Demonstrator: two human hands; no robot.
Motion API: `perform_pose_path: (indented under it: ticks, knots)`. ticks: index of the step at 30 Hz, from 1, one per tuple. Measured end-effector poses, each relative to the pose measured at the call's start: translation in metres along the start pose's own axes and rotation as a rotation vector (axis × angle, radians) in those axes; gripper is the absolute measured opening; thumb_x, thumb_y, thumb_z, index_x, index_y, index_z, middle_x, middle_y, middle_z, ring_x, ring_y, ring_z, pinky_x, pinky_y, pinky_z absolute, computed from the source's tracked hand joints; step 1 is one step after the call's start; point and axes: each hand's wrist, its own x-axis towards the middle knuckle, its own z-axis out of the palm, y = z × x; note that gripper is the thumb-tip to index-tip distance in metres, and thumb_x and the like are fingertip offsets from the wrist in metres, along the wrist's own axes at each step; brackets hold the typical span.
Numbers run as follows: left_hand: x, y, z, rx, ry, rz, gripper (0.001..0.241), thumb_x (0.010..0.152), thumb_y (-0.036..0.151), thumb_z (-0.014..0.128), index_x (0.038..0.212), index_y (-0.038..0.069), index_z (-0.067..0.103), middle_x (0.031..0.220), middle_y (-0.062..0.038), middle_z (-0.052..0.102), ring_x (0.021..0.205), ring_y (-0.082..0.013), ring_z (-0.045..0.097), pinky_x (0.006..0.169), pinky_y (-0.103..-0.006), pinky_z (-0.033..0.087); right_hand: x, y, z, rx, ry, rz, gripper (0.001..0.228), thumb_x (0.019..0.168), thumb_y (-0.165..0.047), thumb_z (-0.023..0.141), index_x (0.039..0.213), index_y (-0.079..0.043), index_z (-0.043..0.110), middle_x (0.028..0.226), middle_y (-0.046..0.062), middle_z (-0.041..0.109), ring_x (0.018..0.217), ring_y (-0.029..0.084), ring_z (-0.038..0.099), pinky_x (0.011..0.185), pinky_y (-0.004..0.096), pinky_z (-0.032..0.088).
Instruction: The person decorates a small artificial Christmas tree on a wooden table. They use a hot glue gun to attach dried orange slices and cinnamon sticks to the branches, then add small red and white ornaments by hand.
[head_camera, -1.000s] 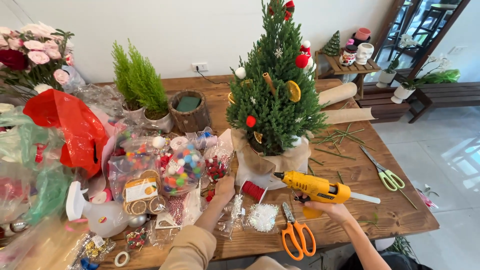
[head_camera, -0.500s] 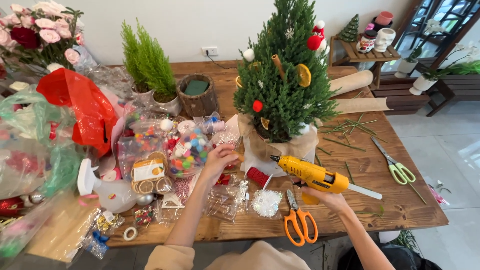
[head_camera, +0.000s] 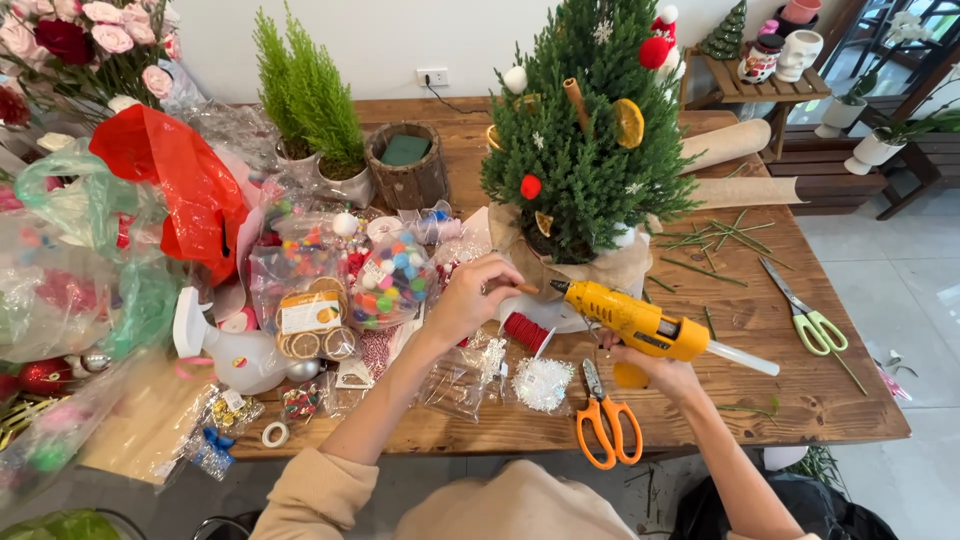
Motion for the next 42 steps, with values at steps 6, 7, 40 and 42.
perform_pose_path:
  ticks: [6,7,40,42]
  knots:
    - [0.0,-0.014,0.006,0.154,-0.006,0.233,0.013,0.09,0.0,0.07,0.096,0.01,0.075,0.091,-0.003,0.071,0.087,-0.0141,0.07,0.08,-0.0264,0.057,0.004,0.01,-0.002,0.006,0.067,0.006,0.016,0.072,-0.004,0.086,0.08,-0.002,0.072,0.081,0.012,0.074,0.082,0.022,0.073,0.086,0.043,0.057]
    - [0.0,-0.016,0.007,0.183,-0.016,0.257,0.013,0.091,0.0,0.069,0.095,0.011,0.075,0.092,-0.003,0.071,0.089,-0.0161,0.071,0.083,-0.0285,0.057,0.004,0.011,-0.002,-0.026,0.064,0.01,0.016,0.071,-0.005,0.086,0.08,-0.003,0.073,0.081,0.011,0.075,0.081,0.022,0.074,0.086,0.042,0.057]
    - [0.016,0.014,0.01,0.093,0.14,0.351,0.013,0.09,0.001,0.07,0.093,0.012,0.077,0.091,-0.001,0.075,0.086,-0.0177,0.073,0.081,-0.0305,0.059,-0.018,0.081,-0.027,0.515,0.53,0.186,0.014,0.066,0.0,0.073,0.08,-0.003,0.073,0.086,0.012,0.072,0.078,0.026,0.071,0.074,0.039,0.058]
    - [0.027,0.026,0.006,0.088,0.162,0.332,0.013,0.089,0.001,0.071,0.094,0.011,0.077,0.09,-0.001,0.075,0.085,-0.0172,0.073,0.081,-0.0299,0.059,-0.023,0.102,-0.035,0.767,0.726,0.252,0.014,0.067,-0.004,0.071,0.082,-0.006,0.07,0.091,0.008,0.069,0.076,0.026,0.069,0.074,0.037,0.056]
